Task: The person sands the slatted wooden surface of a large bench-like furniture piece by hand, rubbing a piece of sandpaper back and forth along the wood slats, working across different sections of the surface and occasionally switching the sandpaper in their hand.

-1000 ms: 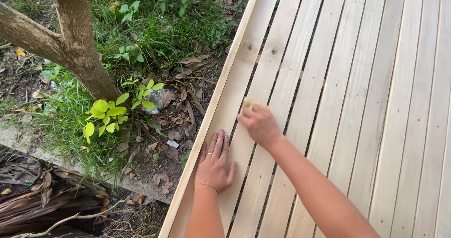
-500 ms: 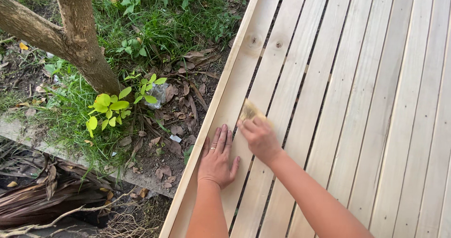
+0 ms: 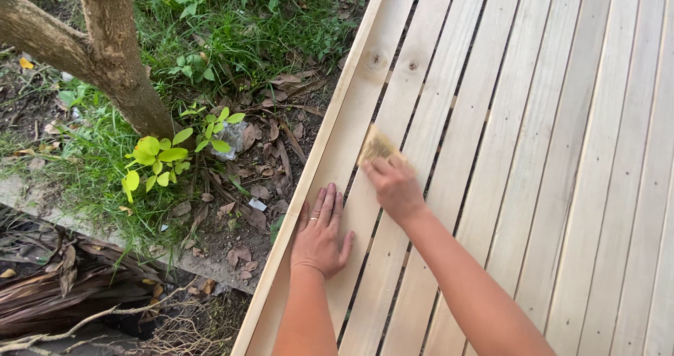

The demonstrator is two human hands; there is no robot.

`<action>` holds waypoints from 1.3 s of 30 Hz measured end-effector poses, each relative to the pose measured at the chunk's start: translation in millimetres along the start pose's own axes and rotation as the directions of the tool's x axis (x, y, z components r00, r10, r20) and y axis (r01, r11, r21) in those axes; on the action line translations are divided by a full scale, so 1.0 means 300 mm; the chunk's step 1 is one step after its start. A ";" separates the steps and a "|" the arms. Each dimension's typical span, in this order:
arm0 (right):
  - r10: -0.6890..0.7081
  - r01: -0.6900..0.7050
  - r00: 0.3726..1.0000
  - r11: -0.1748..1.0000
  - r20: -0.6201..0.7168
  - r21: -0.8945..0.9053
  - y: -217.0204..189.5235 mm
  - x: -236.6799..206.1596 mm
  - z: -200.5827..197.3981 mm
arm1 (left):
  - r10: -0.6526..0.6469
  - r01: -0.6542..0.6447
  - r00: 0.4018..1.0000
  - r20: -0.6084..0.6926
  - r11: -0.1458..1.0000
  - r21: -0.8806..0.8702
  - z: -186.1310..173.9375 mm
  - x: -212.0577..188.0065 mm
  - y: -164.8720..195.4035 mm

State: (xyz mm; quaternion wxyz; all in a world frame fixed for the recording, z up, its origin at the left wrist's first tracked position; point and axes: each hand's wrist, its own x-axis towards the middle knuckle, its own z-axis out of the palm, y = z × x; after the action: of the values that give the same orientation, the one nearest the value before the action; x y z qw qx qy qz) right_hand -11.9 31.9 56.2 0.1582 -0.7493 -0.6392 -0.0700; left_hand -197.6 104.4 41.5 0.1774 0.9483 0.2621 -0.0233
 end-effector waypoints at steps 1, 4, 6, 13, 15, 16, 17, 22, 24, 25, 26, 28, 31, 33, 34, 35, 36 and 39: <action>0.083 -0.082 0.996 0.997 0.026 -0.011 0.000 0.004 0.007 | 0.001 -0.001 1.000 -0.021 1.000 -0.005 0.000 0.000 0.000; -0.060 0.062 0.998 0.996 -0.028 0.062 -0.008 0.004 0.032 | 0.008 -0.008 1.000 -0.028 1.000 -0.023 0.000 0.000 0.000; -0.089 0.092 0.995 0.993 -0.041 0.078 -0.017 -0.001 0.046 | -0.015 0.016 1.000 0.024 0.999 -0.038 0.000 0.000 0.001; 0.084 -0.082 0.996 0.995 -0.041 0.055 -0.045 -0.025 0.049 | 0.008 -0.008 1.000 -0.026 1.000 -0.011 0.001 0.000 0.003; 0.064 -0.063 0.998 0.995 -0.014 0.075 -0.047 -0.025 0.045 | -0.005 0.005 1.000 0.001 1.000 -0.026 0.002 0.001 0.003; 0.055 -0.054 0.999 0.995 0.000 0.089 -0.043 -0.016 0.047 | -0.002 0.002 1.000 -0.003 1.000 -0.011 0.002 0.002 0.002; 0.065 -0.064 0.998 0.996 -0.017 0.063 -0.046 -0.016 0.048 | 0.001 -0.001 1.000 -0.007 1.000 0.006 0.002 0.002 0.002; 0.158 -0.156 0.986 0.987 -0.053 0.036 -0.083 -0.037 0.060 | 0.006 -0.006 1.000 -0.006 1.000 0.020 0.002 -0.003 0.001; 0.092 -0.087 0.993 0.994 -0.070 0.072 -0.099 -0.054 0.060 | 0.011 -0.011 1.000 -0.010 0.999 0.040 0.002 -0.002 0.001; 0.057 -0.050 0.996 0.995 -0.073 0.089 -0.104 -0.061 0.060 | 0.007 -0.007 1.000 -0.002 1.000 0.026 0.003 -0.001 0.002; 0.067 -0.063 0.996 0.995 -0.053 0.080 -0.102 -0.056 0.064 | 0.001 -0.001 1.000 0.007 1.000 0.015 0.002 0.000 0.002; 0.089 -0.087 0.996 0.994 -0.022 0.064 -0.094 -0.042 0.073 | -0.005 0.005 1.000 0.012 1.000 0.014 0.001 0.003 0.002; 0.211 -0.210 0.977 0.977 -0.028 0.043 -0.093 -0.023 0.091 | 0.002 -0.002 1.000 -0.001 0.999 0.037 -0.002 0.004 -0.003; 0.166 -0.166 0.986 0.986 -0.008 -0.030 -0.111 -0.038 0.098 | 0.028 -0.027 0.999 -0.022 0.999 0.044 -0.003 0.003 -0.008; 0.137 -0.137 0.991 0.988 -0.006 -0.073 -0.125 -0.056 0.097 | 0.037 -0.036 0.999 -0.017 0.999 0.033 -0.004 0.004 -0.011; 0.155 -0.155 0.988 0.988 0.004 -0.006 -0.137 -0.076 0.096 | 0.047 -0.047 0.999 -0.012 0.999 0.019 -0.004 0.004 -0.014; 0.173 -0.174 0.985 0.983 0.023 0.062 -0.139 -0.091 0.095 | 0.055 -0.055 0.998 0.000 0.998 0.000 -0.003 0.002 -0.015; 0.203 -0.203 0.979 0.979 -0.010 -0.002 -0.066 -0.061 0.116 | 0.061 -0.062 0.998 -0.014 0.998 -0.002 0.001 0.000 -0.017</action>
State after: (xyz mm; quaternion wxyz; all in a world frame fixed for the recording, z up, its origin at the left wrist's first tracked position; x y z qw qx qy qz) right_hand -37.8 28.7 20.7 0.1665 -0.8106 -0.5585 -0.0582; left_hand -200.0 108.3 39.7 0.1772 0.9559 0.2340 -0.0110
